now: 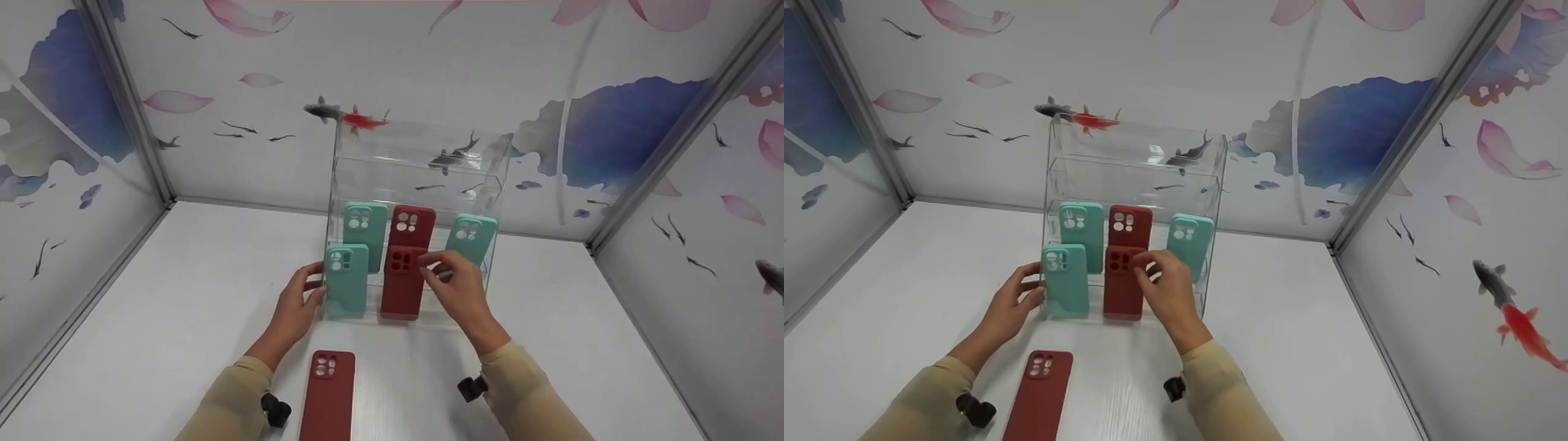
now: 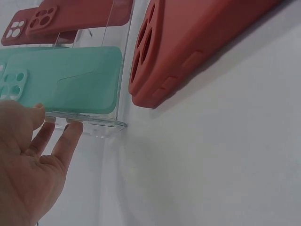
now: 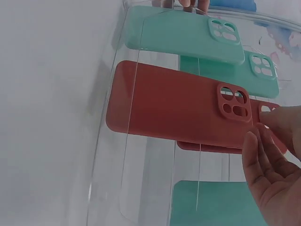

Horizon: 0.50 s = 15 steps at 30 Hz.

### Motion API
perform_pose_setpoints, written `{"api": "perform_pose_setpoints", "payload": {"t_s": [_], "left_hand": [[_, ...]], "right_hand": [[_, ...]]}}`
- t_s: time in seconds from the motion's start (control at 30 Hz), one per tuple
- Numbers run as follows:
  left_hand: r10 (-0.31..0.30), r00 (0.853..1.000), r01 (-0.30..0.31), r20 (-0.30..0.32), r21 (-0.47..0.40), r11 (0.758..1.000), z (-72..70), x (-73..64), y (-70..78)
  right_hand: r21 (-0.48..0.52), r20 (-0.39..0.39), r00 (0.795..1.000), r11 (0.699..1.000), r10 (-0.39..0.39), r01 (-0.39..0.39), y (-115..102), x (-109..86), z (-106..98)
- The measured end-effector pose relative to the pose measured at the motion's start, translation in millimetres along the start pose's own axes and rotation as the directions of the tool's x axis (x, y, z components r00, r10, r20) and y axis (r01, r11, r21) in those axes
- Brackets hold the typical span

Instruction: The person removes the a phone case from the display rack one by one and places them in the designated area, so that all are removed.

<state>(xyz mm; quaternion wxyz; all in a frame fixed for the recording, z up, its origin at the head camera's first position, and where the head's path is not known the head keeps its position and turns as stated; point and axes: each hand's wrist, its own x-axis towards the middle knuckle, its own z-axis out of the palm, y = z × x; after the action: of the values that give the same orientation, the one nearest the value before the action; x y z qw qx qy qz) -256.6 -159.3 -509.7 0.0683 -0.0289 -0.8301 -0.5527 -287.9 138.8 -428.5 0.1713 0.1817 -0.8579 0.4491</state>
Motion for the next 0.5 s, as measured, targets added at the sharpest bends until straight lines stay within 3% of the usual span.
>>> {"api": "perform_pose_setpoints", "payload": {"t_s": [0.2, 0.5], "left_hand": [[-0.006, 1.000, 0.006, -0.016, 0.002, 1.000, -3.9, -0.7, -3.3], [0.001, 1.000, -0.001, 0.007, 0.013, 1.000, -1.6, -0.5, -0.3]], "right_hand": [[-0.058, -0.032, 0.997, 0.996, -0.070, 0.068, 2, 12.4, 6], [-0.083, -0.029, 0.999, 0.996, -0.034, 0.032, 12, 13.1, 7]]}}
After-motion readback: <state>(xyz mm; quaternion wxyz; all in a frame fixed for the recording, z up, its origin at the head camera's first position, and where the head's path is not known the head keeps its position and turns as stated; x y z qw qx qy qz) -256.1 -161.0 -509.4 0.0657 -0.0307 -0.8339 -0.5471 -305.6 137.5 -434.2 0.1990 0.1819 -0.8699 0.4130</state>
